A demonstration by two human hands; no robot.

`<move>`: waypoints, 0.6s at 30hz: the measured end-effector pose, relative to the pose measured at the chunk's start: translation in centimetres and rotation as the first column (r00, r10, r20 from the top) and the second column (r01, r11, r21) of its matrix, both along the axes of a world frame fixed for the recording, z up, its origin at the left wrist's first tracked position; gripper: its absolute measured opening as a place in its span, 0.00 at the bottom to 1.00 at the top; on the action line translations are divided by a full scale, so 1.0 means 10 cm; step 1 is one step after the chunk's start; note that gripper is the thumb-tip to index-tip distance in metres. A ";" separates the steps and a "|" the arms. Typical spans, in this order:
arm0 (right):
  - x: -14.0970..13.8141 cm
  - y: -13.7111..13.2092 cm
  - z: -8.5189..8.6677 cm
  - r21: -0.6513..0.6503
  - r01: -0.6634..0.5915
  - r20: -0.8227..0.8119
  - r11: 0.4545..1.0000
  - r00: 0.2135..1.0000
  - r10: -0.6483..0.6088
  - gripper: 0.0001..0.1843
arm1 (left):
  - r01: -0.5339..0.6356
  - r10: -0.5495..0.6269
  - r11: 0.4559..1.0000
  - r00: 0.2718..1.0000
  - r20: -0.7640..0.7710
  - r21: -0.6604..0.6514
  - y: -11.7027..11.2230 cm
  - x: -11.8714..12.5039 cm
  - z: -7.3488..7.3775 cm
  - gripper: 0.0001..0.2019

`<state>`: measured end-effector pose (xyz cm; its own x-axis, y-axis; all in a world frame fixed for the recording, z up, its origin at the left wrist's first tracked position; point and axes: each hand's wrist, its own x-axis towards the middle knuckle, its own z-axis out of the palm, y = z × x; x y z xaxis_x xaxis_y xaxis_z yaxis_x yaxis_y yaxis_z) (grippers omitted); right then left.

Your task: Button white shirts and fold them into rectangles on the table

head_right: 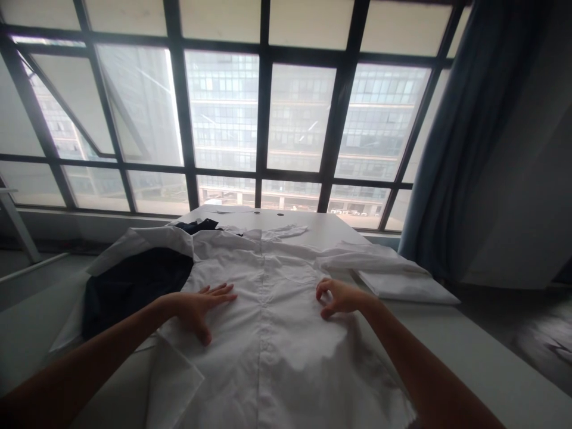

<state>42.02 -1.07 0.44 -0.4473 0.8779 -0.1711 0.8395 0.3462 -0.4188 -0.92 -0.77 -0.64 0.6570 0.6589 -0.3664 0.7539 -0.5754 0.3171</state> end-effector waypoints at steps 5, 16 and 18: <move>-0.02 -0.05 0.00 0.004 0.069 0.094 0.998 0.993 -0.069 0.29 | -0.025 0.023 0.999 0.999 0.044 0.047 -0.23 -0.17 0.00 0.59; -0.27 0.09 0.21 -0.032 0.117 0.423 0.993 0.901 -0.092 0.37 | -0.020 0.023 0.992 0.999 0.025 -0.128 -0.85 -0.50 0.46 0.49; -0.55 0.19 0.29 0.062 0.099 0.390 0.993 0.914 -0.115 0.23 | -0.130 0.135 0.990 0.985 0.111 -0.047 -0.68 -0.27 0.54 0.31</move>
